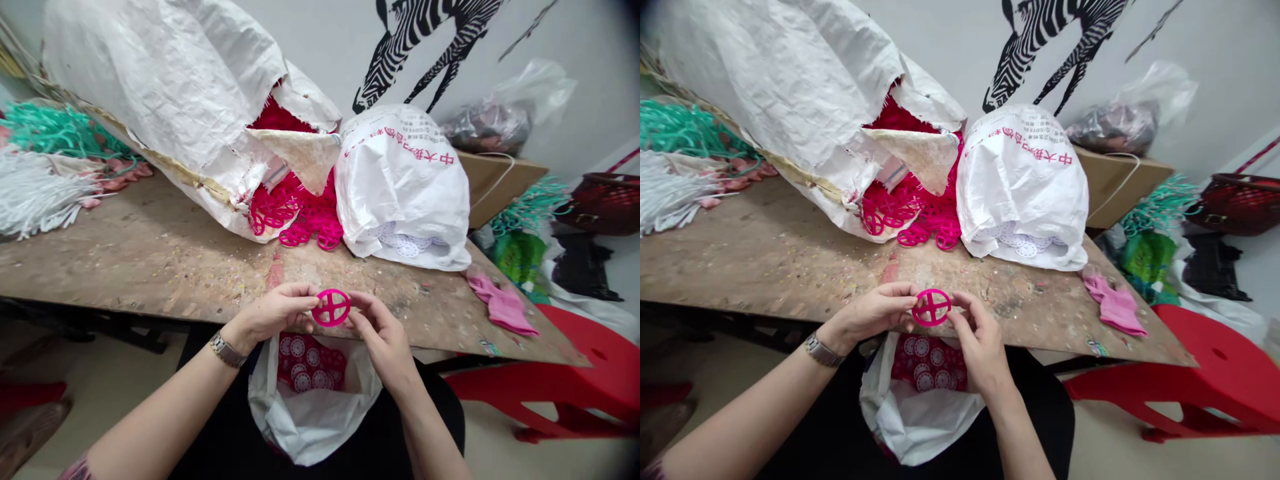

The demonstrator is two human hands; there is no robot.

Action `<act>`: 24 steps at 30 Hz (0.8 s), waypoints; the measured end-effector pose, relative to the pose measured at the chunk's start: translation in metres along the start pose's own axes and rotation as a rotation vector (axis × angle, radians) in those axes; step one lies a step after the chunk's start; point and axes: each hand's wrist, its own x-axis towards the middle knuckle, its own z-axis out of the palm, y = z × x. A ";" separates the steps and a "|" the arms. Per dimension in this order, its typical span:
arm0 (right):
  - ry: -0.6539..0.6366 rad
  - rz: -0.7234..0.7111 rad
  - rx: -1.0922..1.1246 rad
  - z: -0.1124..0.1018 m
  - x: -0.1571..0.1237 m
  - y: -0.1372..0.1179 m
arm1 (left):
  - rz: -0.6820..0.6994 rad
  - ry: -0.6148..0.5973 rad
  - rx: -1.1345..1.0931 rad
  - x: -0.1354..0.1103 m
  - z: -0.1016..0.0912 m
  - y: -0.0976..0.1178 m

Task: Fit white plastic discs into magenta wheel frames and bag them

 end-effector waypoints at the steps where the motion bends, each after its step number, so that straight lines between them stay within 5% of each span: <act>1: -0.014 0.005 0.037 0.002 0.003 -0.003 | 0.005 -0.008 -0.012 -0.001 0.002 -0.004; 8: 0.087 0.070 0.179 0.013 0.010 -0.009 | 0.184 0.090 0.236 0.000 0.017 -0.021; 13: -0.032 0.017 0.057 0.004 0.016 -0.003 | 0.216 0.191 0.256 0.010 0.015 -0.032; 20: 0.241 -0.126 -0.570 -0.073 0.084 0.023 | 0.152 0.294 0.075 0.019 0.004 -0.039; 22: 0.282 -0.043 -0.885 -0.099 0.111 0.034 | 0.156 0.315 0.037 0.020 0.004 -0.039; 24: 0.307 0.020 -0.972 -0.120 0.135 0.045 | 0.154 0.323 0.021 0.020 0.004 -0.038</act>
